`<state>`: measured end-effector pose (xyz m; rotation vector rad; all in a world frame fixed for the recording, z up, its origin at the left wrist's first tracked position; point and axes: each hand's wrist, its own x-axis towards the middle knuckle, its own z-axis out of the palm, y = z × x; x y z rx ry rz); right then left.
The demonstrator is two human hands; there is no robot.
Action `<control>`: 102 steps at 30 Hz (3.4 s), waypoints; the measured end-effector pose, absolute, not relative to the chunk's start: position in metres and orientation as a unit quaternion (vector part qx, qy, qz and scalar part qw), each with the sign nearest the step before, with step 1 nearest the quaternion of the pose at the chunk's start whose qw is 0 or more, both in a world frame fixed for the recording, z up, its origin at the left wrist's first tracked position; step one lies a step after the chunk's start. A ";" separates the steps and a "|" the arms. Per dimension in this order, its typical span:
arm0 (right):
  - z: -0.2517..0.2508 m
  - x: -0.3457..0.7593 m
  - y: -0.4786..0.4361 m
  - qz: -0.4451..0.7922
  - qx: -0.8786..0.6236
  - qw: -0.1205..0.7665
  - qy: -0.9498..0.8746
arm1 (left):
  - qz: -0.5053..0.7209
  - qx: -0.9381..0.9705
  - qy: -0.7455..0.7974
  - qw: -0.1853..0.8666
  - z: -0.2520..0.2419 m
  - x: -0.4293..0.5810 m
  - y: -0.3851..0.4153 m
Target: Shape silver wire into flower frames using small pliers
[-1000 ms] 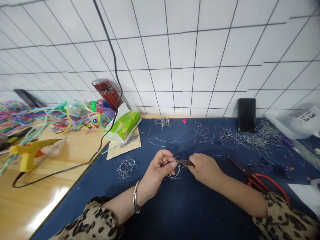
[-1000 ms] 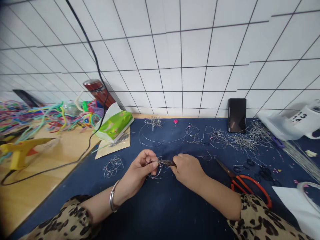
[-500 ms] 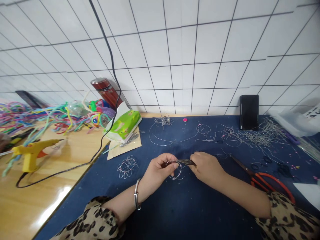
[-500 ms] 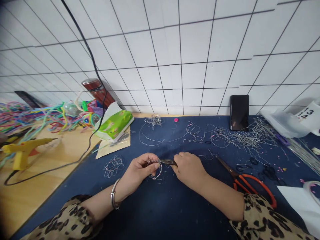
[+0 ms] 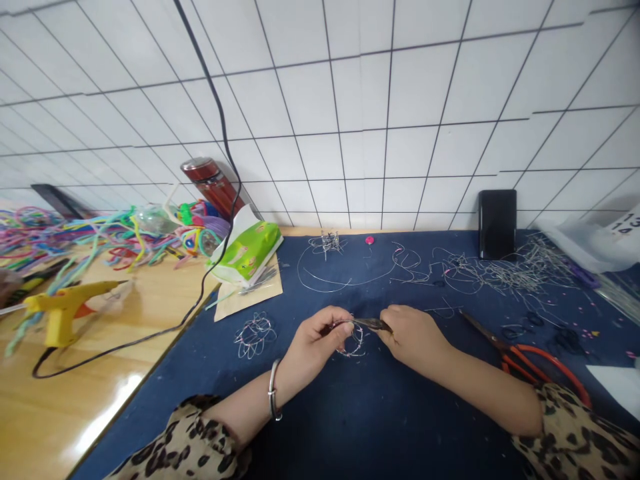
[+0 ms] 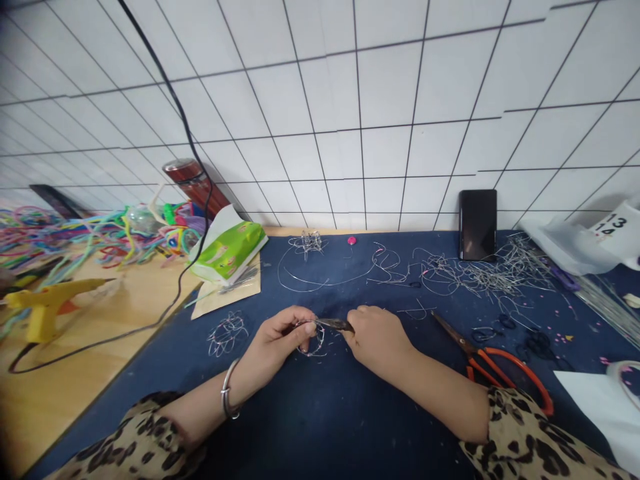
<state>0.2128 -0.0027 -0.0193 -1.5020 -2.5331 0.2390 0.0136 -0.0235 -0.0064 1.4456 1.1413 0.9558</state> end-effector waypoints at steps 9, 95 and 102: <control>-0.015 0.212 -0.005 0.088 -0.505 0.093 -0.853 | 0.381 0.621 0.462 0.506 -0.012 0.010 -0.023; -0.004 0.217 -0.004 -0.128 -0.466 0.137 -0.864 | 0.381 0.642 0.482 0.459 -0.011 0.010 -0.020; -0.003 0.218 -0.003 -0.150 -0.462 0.139 -0.863 | 0.376 0.639 0.487 0.462 -0.014 0.011 -0.020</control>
